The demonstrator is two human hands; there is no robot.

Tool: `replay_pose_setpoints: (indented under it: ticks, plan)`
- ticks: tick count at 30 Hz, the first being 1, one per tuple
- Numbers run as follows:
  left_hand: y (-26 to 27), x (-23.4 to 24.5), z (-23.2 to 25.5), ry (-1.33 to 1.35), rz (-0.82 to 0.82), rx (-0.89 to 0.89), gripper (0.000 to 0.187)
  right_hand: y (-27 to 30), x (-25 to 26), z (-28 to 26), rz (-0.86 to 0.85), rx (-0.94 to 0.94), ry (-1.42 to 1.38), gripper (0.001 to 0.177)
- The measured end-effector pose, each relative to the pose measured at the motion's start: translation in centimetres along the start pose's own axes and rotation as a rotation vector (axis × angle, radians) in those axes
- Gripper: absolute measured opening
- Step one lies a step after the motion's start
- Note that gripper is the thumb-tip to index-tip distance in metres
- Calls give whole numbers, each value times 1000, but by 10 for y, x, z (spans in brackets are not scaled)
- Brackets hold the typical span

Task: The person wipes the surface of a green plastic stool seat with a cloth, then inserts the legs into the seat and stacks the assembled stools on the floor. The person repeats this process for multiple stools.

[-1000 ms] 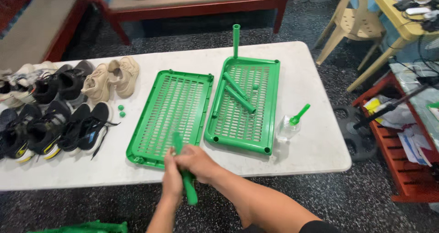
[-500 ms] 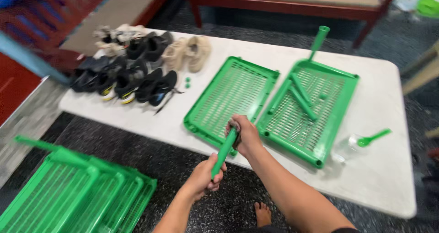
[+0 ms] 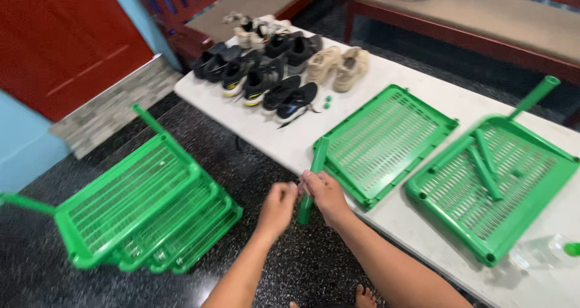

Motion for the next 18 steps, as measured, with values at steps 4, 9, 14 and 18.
replay_pose_setpoints:
  ticks: [4,9,14,18]
  plan:
    - [-3,40,17,183,30,-84,36,26,-54,-6,-169,52,218,35]
    - [15,71,20,138,-61,44,33,38,-103,14,-335,52,251,28]
    - [15,108,-1,586,-77,74,40,57,-139,23,-649,-285,-33,24]
    - [24,132,-9,473,-58,83,59,65,-157,30,-628,-337,88,28]
Point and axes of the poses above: each hand's wrist, its own y-axis away from the middle knuckle, its own x-axis out of the back of the hand, z = x × y, the point moved 6 cm from there along -y, towards the middle knuckle, and after that the axes turned 3 degrees about x, right-handed, at the moved point
